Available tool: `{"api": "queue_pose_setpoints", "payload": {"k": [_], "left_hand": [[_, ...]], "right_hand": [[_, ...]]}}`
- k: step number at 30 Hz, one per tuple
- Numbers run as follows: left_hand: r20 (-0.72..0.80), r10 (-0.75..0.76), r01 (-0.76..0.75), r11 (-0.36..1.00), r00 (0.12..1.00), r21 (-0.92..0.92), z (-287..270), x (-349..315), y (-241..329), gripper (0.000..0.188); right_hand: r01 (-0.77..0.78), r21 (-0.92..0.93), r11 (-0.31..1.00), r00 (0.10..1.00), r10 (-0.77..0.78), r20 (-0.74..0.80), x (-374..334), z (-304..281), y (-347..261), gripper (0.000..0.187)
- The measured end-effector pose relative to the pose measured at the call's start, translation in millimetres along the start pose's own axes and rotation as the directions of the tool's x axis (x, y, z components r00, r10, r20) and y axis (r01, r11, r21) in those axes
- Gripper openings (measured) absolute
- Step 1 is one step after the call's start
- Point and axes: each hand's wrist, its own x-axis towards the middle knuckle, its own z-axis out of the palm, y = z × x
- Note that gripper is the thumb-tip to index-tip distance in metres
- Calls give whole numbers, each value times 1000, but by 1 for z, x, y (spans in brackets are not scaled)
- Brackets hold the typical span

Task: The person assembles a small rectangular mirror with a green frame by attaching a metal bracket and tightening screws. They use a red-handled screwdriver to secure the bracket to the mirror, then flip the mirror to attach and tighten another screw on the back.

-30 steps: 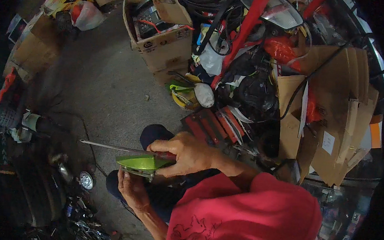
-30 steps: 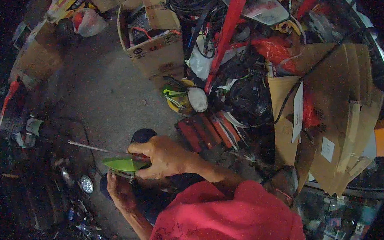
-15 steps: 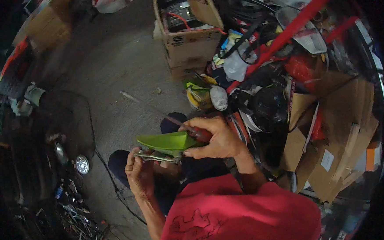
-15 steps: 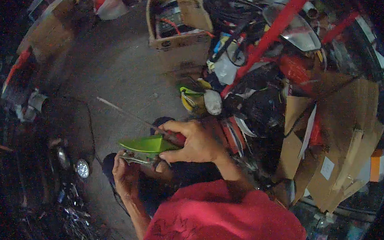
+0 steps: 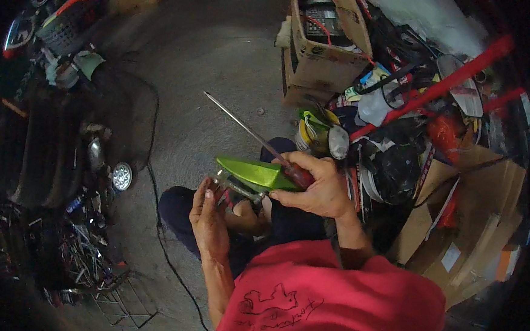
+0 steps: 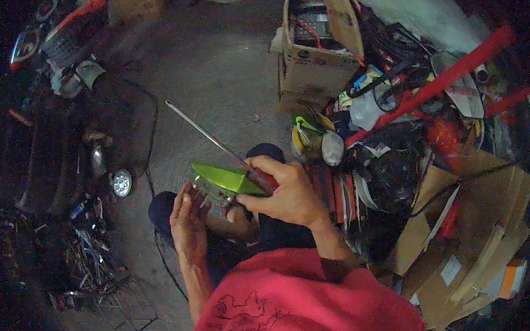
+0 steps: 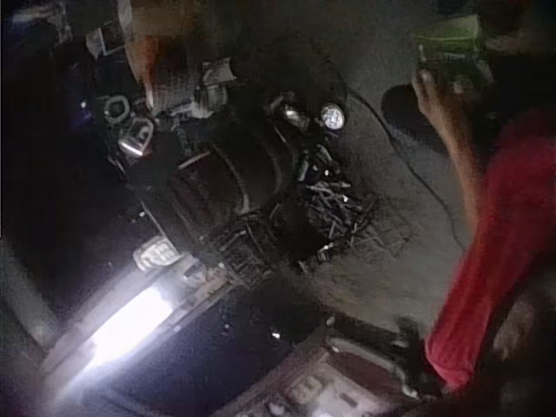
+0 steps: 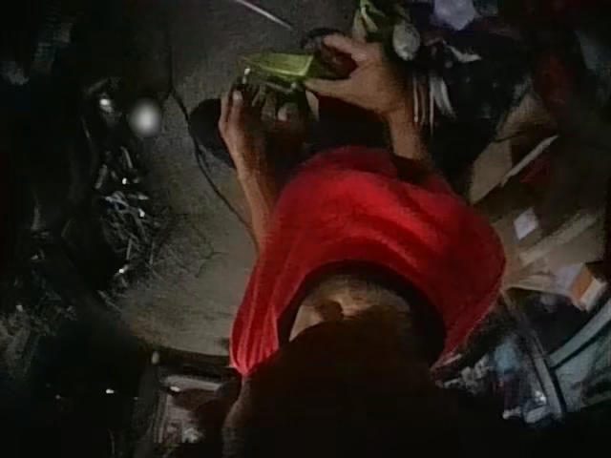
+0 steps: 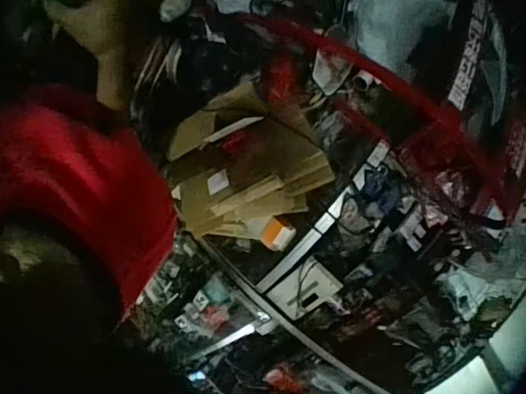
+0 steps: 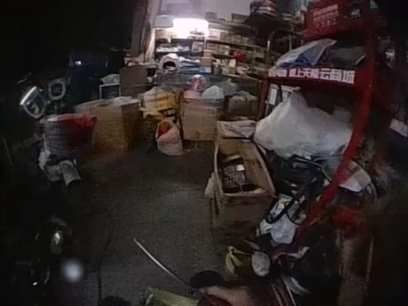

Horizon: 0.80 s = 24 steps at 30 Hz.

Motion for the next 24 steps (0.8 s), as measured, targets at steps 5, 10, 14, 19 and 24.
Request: {"api": "queue_pose_setpoints", "payload": {"k": [5,10,14,19,24], "left_hand": [[-6,-95,94,989,995,-114,7,-10,-3,48],[119,-104,134,949,987,-285,7,-13,-3,49],[7,-209,190,878,978,-439,-2,-9,10,44],[438,-121,396,680,891,-617,-36,-4,9,64],[335,-222,376,767,916,-521,-42,-3,7,70]], "right_hand": [[136,-291,947,990,-137,17,2,39,-19,39],[257,-445,858,966,-244,87,-14,78,-42,32],[219,49,974,975,-221,32,-15,79,-32,22],[-151,268,951,974,190,-124,-3,56,-3,18],[-252,253,934,955,283,-94,17,54,3,22]]}}
